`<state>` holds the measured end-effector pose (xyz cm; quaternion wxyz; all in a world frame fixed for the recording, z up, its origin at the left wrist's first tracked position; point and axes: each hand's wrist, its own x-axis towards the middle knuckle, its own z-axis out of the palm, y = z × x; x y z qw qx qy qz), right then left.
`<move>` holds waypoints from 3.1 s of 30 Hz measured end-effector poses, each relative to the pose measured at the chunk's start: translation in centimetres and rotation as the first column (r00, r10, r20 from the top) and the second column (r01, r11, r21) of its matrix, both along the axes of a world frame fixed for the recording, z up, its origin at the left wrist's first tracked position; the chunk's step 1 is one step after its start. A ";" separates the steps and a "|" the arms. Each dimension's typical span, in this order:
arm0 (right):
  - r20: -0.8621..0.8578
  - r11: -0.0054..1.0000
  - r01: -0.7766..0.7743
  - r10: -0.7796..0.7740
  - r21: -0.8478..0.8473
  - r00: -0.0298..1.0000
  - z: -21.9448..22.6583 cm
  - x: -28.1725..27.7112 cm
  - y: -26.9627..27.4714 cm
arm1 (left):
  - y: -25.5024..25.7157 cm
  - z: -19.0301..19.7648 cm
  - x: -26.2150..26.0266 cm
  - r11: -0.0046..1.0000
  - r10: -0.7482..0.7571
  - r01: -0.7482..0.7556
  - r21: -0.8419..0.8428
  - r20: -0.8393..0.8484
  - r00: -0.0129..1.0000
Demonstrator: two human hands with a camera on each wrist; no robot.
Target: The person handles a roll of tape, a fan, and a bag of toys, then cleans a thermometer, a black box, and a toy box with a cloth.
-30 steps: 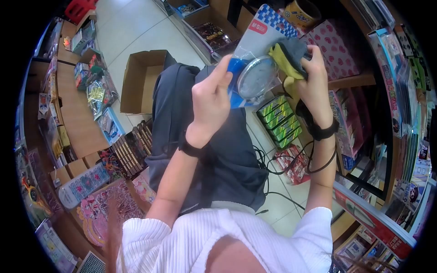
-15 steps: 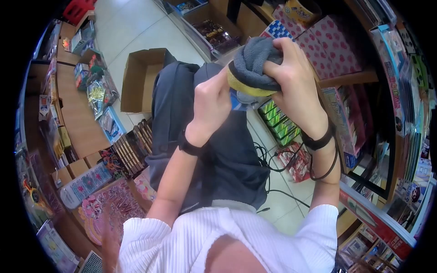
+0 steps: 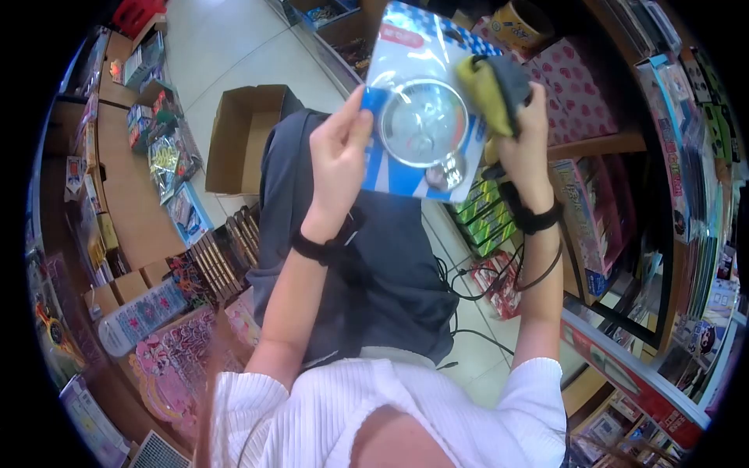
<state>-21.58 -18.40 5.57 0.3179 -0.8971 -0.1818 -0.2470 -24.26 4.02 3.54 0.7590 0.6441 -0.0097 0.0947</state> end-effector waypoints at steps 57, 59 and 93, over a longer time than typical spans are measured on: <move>-0.121 0.708 0.132 -0.065 0.694 0.990 -3.7 -5.3 4.7 | -2.1 0.6 0.4 0.945 0.078 -0.106 -0.311 -0.102 0.992; -0.050 0.779 0.136 -0.134 0.612 0.990 -3.4 -5.3 4.4 | -2.1 0.6 0.5 0.934 0.079 -0.118 -0.338 -0.126 0.989; -0.452 0.463 0.321 0.207 0.826 0.867 1.5 -4.5 3.0 | -1.5 0.4 0.3 0.990 0.022 -0.027 -0.139 -0.041 0.999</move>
